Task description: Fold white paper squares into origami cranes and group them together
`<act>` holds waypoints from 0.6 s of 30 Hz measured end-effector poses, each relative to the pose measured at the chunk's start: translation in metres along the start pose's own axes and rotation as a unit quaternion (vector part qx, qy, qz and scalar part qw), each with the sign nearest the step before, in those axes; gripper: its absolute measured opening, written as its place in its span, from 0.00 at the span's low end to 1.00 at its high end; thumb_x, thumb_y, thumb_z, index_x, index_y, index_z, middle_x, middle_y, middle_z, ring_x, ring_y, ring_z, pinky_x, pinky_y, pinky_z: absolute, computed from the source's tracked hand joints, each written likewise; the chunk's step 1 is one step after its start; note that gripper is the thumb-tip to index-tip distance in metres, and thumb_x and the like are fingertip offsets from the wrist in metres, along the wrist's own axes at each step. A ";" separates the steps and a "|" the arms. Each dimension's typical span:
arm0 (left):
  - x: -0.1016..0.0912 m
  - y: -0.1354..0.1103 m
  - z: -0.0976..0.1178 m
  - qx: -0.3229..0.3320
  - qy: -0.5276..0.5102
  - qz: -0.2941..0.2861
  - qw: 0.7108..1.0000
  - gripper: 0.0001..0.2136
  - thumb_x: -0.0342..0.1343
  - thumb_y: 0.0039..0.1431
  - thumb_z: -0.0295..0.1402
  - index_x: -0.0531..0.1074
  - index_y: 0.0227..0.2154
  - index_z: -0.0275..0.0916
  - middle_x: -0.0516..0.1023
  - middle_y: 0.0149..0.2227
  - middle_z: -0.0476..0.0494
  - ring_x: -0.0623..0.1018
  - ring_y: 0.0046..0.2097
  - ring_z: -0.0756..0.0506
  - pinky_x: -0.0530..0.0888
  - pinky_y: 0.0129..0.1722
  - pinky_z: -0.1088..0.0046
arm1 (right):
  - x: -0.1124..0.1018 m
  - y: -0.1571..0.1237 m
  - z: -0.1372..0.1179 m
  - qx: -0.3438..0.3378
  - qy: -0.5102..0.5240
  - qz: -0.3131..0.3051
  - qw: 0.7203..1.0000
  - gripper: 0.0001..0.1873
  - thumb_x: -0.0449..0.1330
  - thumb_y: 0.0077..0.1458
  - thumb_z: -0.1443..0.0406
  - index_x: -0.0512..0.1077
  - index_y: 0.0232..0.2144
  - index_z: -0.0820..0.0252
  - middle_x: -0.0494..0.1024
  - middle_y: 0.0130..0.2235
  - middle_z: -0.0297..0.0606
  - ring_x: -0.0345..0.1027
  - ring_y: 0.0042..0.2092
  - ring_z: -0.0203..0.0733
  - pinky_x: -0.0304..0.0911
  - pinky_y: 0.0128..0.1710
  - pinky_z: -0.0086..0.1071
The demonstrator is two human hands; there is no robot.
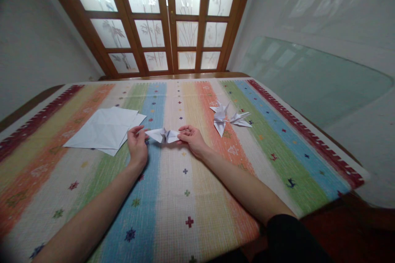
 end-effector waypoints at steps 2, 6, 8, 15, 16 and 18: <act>-0.003 -0.008 0.026 0.139 0.095 0.019 0.986 0.13 0.52 0.59 0.43 0.67 0.40 0.39 0.72 0.44 0.40 0.74 0.47 0.43 0.71 0.42 0.67 | 0.001 -0.002 0.001 -0.014 -0.020 0.016 1.000 0.18 0.72 0.33 0.67 0.69 0.29 0.60 0.73 0.25 0.27 0.70 0.25 0.31 0.71 0.26 0.26; 0.011 -0.029 0.055 0.296 0.217 -0.039 0.930 0.17 0.54 0.58 0.48 0.70 0.39 0.39 0.72 0.46 0.37 0.71 0.51 0.40 0.67 0.51 0.59 | 0.003 -0.004 0.001 -0.027 -0.046 0.031 0.998 0.17 0.70 0.35 0.67 0.70 0.30 0.60 0.73 0.27 0.27 0.71 0.26 0.32 0.72 0.28 0.28; 0.019 -0.032 0.056 0.308 0.256 -0.072 0.913 0.15 0.59 0.55 0.46 0.72 0.37 0.39 0.74 0.45 0.38 0.72 0.49 0.39 0.66 0.52 0.58 | 0.004 -0.005 0.001 -0.029 -0.045 0.032 0.998 0.17 0.70 0.35 0.67 0.69 0.30 0.59 0.72 0.27 0.27 0.71 0.26 0.32 0.72 0.29 0.29; 0.025 -0.018 0.027 0.170 0.220 -0.139 0.950 0.10 0.61 0.53 0.36 0.76 0.37 0.39 0.79 0.35 0.45 0.76 0.39 0.45 0.71 0.42 0.66 | 0.022 -0.012 0.010 0.000 -0.101 -0.054 0.993 0.16 0.68 0.39 0.63 0.64 0.29 0.58 0.72 0.24 0.28 0.70 0.24 0.34 0.67 0.26 0.29; 0.025 -0.017 0.023 0.146 0.210 -0.146 0.956 0.11 0.62 0.52 0.36 0.76 0.38 0.39 0.79 0.35 0.45 0.76 0.38 0.45 0.71 0.41 0.67 | 0.025 -0.014 0.009 -0.011 -0.129 -0.069 0.989 0.15 0.67 0.40 0.62 0.64 0.28 0.58 0.72 0.24 0.28 0.69 0.24 0.34 0.66 0.25 0.28; 0.027 -0.015 0.017 0.114 0.191 -0.166 0.961 0.11 0.62 0.51 0.35 0.77 0.38 0.39 0.80 0.34 0.46 0.77 0.36 0.46 0.71 0.40 0.68 | 0.030 -0.016 0.006 -0.039 -0.190 -0.088 0.977 0.13 0.66 0.43 0.62 0.65 0.28 0.58 0.70 0.22 0.27 0.65 0.23 0.32 0.61 0.23 0.26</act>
Point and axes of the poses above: each hand's wrist, its own y-axis towards the middle knuckle, its own x-axis out of the palm, z = x × y, the point moved 8 cm from there along y, towards the middle knuckle
